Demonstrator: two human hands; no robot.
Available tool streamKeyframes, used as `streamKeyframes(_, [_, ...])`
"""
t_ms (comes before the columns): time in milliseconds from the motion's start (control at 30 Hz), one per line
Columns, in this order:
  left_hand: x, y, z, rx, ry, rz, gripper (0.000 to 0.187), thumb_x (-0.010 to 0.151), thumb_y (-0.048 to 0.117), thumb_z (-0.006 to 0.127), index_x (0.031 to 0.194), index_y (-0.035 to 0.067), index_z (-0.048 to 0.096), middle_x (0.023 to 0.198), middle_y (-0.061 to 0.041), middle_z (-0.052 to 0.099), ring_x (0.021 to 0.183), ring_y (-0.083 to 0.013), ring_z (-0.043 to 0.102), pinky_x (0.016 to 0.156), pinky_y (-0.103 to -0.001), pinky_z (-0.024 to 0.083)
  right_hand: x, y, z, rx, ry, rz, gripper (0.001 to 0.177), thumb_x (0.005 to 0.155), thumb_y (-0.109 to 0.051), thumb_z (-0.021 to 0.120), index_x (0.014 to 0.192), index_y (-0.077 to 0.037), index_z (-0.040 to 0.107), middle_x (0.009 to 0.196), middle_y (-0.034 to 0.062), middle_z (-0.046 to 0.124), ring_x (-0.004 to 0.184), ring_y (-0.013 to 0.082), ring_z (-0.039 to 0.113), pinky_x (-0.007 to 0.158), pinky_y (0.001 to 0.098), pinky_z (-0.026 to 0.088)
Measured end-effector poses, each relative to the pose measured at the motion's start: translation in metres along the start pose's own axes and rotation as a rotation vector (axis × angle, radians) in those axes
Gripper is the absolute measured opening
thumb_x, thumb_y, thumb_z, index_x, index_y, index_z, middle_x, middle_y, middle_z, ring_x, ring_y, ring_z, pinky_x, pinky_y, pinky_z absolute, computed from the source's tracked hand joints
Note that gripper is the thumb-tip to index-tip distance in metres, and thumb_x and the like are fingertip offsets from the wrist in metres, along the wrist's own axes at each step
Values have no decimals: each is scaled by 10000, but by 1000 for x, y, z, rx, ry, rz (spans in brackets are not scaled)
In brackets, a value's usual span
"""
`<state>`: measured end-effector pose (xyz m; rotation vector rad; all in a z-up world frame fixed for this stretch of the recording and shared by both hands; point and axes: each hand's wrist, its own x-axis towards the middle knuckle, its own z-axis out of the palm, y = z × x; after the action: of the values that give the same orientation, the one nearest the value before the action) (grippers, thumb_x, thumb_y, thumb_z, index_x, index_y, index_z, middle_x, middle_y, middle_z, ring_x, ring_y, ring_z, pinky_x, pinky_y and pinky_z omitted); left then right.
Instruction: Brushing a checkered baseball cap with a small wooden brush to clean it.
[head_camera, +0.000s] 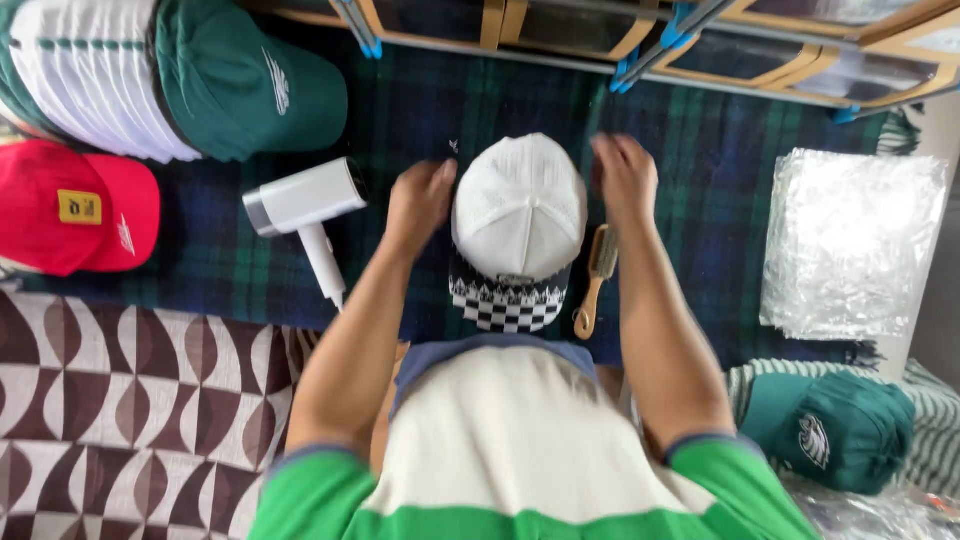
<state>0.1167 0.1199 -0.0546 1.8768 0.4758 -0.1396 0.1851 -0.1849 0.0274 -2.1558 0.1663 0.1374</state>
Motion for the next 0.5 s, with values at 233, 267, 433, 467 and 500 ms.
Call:
streamKeyframes(233, [-129, -40, 24, -452, -94, -312, 291, 943, 204, 746, 1172, 27, 716, 856, -15, 683, 716, -104, 616, 579, -222, 565, -152, 53, 10, 779, -139, 548, 417, 932, -70, 658, 1293, 107, 547, 839, 79, 609, 692, 213, 645, 570, 357, 602])
streamKeyframes(267, [-131, -42, 28, -470, -92, -290, 245, 947, 189, 743, 1138, 37, 729, 823, -2, 662, 695, -94, 591, 550, -217, 521, -159, 69, 12, 806, -138, 503, 362, 934, -43, 687, 1259, 87, 595, 879, 101, 624, 738, 218, 660, 614, 380, 607])
streamKeyframes(433, [-135, -36, 31, -486, -72, -270, 154, 967, 153, 722, 1081, 51, 741, 732, 19, 618, 629, -64, 532, 503, -200, 420, -161, 103, 36, 762, -120, 458, 327, 916, -29, 744, 1227, -11, 644, 913, 41, 621, 715, 148, 629, 578, 278, 583])
streamKeyframes(467, [-131, -52, 38, -424, -51, -269, 137, 977, 167, 712, 1069, 72, 747, 720, 21, 634, 618, -63, 518, 506, -209, 396, -158, 116, 43, 769, -122, 464, 273, 927, -32, 741, 1186, -24, 656, 891, 29, 629, 690, 144, 631, 553, 264, 570])
streamKeyframes(500, [-127, -68, 44, -363, -30, -269, 124, 988, 181, 702, 1057, 93, 754, 708, 23, 651, 606, -61, 505, 508, -218, 372, -156, 130, 51, 775, -124, 469, 219, 937, -34, 737, 1145, -38, 669, 869, 17, 636, 666, 141, 634, 528, 250, 557])
